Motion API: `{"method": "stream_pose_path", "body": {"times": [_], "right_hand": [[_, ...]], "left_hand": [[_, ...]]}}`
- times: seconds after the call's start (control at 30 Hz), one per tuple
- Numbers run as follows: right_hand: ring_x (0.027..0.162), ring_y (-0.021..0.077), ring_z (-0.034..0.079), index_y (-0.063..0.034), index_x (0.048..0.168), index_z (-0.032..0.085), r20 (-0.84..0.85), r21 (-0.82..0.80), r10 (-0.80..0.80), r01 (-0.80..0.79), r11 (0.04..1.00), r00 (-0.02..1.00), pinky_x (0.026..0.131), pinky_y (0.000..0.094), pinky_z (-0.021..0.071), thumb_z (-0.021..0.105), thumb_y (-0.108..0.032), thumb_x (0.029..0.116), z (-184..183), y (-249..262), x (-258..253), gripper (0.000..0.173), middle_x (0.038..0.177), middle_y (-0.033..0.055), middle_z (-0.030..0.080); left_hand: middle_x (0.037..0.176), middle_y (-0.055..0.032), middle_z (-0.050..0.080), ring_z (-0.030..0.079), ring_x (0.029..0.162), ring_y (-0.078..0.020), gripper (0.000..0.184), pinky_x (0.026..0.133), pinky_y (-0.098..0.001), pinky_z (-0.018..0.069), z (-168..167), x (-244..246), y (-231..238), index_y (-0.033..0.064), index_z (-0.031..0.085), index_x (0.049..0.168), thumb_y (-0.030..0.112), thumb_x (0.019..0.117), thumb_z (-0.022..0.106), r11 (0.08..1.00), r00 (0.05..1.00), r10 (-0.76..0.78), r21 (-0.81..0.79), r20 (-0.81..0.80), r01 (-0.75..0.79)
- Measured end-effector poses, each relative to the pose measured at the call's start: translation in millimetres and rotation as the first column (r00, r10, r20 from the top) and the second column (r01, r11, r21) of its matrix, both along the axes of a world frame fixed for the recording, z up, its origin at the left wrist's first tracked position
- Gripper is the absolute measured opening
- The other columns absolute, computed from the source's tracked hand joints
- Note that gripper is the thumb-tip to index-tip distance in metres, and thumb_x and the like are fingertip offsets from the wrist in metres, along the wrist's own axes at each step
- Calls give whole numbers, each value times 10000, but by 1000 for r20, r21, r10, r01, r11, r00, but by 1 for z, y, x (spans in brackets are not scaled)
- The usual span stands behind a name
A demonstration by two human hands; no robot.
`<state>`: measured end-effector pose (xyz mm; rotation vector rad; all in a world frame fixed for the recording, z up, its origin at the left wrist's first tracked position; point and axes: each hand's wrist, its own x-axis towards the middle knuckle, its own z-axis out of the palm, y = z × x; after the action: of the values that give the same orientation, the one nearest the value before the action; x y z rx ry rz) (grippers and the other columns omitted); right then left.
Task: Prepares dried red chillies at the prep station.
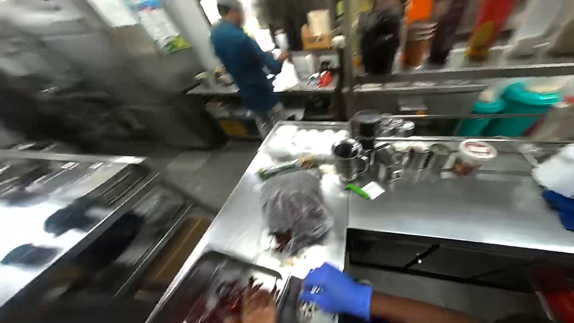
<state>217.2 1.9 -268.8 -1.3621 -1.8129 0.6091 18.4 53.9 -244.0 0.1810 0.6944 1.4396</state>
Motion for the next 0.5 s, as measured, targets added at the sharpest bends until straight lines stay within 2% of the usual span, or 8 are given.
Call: {"method": "stream_pose_path", "body": {"times": [0.07,0.1,0.13,0.2,0.27,0.37,0.43,0.5], "right_hand": [[1163,276,653,-111,1308,662,151,-327,-139,182,927,979,1014,519,491,473,-582,1023,-8,1,7,582,1248,112,695],[1290,299,588,-136,1495,524,222,-406,-162,242,881,962,1076,547,452,421,-652,1007,-10,4,13,717,1449,114,588],[1354,317,537,-150,1588,395,262,-444,-177,281,851,949,1097,559,430,405,-682,992,-13,5,18,799,1579,110,462],[1382,325,512,-149,1625,310,280,-455,-199,312,834,939,1096,559,434,409,-695,981,-18,2,25,850,1645,108,362],[1386,326,507,-140,1620,322,281,-466,-185,302,832,942,1091,551,439,406,-685,987,-21,-3,31,839,1650,113,349],[1404,318,484,-157,1598,376,289,-492,-145,277,825,946,1102,537,424,420,-661,989,-25,-8,35,792,1648,109,351],[1409,322,476,-170,1580,412,294,-511,-119,261,819,948,1100,537,420,421,-651,989,-27,-11,34,762,1647,112,352],[1407,328,476,-178,1560,445,281,-525,-99,239,817,955,1098,544,419,412,-646,995,-30,-15,34,735,1644,119,354]], "left_hand": [[960,-11,692,688,828,-162,641,749,-389,584,-7,6,7,121,528,1320,533,1080,99,992,982,-112,-72,-152,102],[961,-29,700,690,800,-170,574,731,-387,592,-5,16,11,107,560,1296,462,1107,151,987,954,-157,-85,-257,139],[972,-69,709,700,810,-190,496,752,-387,603,-5,23,14,50,583,1272,347,1126,213,980,895,-198,-59,-399,191],[1029,-151,722,707,897,-226,331,852,-392,593,-11,33,27,-66,636,1222,134,1098,403,948,677,-188,50,-712,316],[1101,-132,731,708,976,-215,222,899,-412,584,-21,41,50,-17,690,1184,99,1025,589,915,348,-41,105,-936,390],[1239,-161,679,691,1070,-280,290,947,-492,571,-20,54,90,33,664,1289,93,1015,591,875,-89,39,-9,-995,484],[1209,-232,674,687,1038,-380,315,916,-584,554,-16,61,109,11,637,1312,103,1022,554,840,-240,16,-117,-971,530],[1069,-258,702,685,961,-442,307,850,-644,541,-14,66,117,-3,685,1180,250,1051,567,841,-302,-35,-191,-953,506]]}}
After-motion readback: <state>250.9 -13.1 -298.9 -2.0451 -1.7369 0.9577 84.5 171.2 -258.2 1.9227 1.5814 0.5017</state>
